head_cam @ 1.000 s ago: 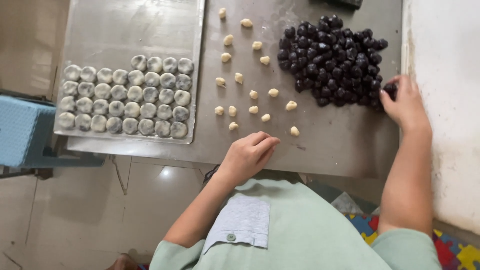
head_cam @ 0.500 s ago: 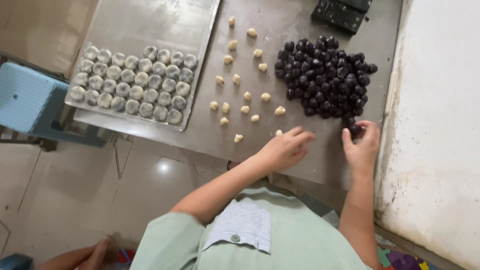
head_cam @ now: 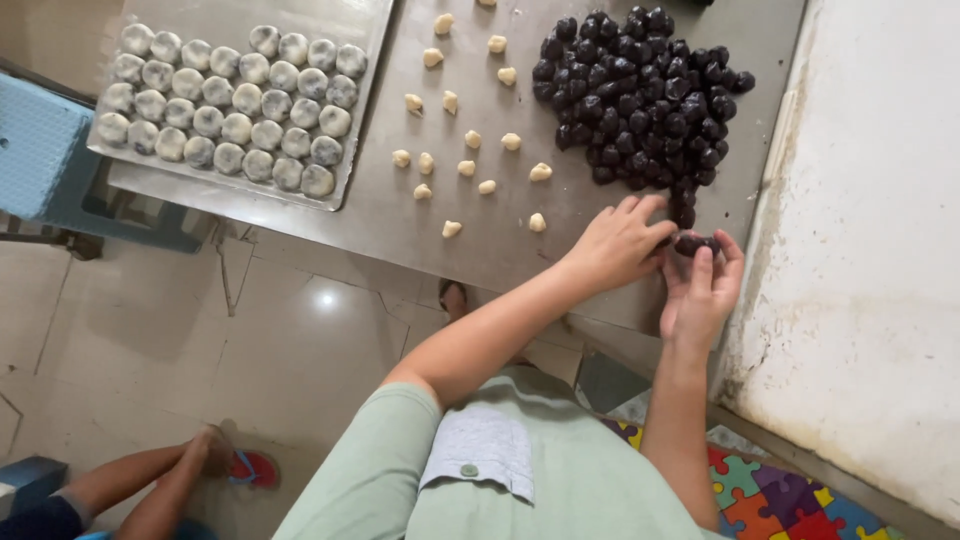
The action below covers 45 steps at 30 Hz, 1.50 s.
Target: Manually wrapping small pieces of white dough around dark-colored filling balls to create round pastries and placing them on a tray.
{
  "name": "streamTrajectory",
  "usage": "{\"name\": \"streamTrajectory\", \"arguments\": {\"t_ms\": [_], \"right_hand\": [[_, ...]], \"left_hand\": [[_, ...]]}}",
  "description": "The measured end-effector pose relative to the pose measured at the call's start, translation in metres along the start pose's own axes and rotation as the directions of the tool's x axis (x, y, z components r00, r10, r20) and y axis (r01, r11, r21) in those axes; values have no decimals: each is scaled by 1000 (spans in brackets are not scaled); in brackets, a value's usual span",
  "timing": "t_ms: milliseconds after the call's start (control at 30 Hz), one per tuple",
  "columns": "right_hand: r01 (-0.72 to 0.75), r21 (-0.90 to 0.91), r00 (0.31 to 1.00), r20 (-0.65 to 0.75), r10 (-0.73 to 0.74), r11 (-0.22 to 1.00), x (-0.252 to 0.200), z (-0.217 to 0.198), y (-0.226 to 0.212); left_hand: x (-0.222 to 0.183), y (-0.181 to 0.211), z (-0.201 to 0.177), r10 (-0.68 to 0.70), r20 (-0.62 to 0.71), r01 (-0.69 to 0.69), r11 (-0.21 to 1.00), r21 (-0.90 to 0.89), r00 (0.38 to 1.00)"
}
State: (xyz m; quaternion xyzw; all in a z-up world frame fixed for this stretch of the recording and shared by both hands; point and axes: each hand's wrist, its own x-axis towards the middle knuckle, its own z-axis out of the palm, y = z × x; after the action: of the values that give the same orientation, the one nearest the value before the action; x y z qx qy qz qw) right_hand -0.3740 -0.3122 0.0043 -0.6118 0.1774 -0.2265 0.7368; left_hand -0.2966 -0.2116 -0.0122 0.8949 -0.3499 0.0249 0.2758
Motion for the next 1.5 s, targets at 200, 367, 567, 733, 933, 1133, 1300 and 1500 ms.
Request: {"name": "streamTrajectory", "arguments": {"t_ms": [200, 367, 567, 733, 933, 1133, 1300, 1500], "right_hand": [[10, -40, 999, -46, -12, 999, -9, -23, -4], [34, 14, 999, -40, -34, 999, -25, -17, -4], [72, -47, 997, 36, -70, 996, -36, 62, -3], [359, -358, 922, 281, -268, 862, -6, 137, 3], [469, -679, 883, 342, -321, 565, 11, 163, 27], [395, -706, 918, 278, -282, 588, -2, 163, -6], [421, -663, 907, 311, -283, 619, -32, 150, -29], [557, -714, 828, 519, -213, 424, -36, 115, 20]], "left_hand": [[-6, 19, 16, 106, -227, -77, 988, 134, 968], [-19, -17, -8, 78, -283, -191, 897, -398, 956], [-75, -112, -122, -170, -136, 21, 694, -719, 976], [-84, -171, -169, -306, -171, 114, 727, -677, 936], [-49, -190, -148, -101, -182, -30, 796, -604, 978], [-29, -199, -121, 27, -124, -81, 890, -449, 992], [-19, -193, -127, 36, -153, -58, 988, -142, 988], [-21, -143, -154, 21, -265, -83, 971, -224, 964]]}}
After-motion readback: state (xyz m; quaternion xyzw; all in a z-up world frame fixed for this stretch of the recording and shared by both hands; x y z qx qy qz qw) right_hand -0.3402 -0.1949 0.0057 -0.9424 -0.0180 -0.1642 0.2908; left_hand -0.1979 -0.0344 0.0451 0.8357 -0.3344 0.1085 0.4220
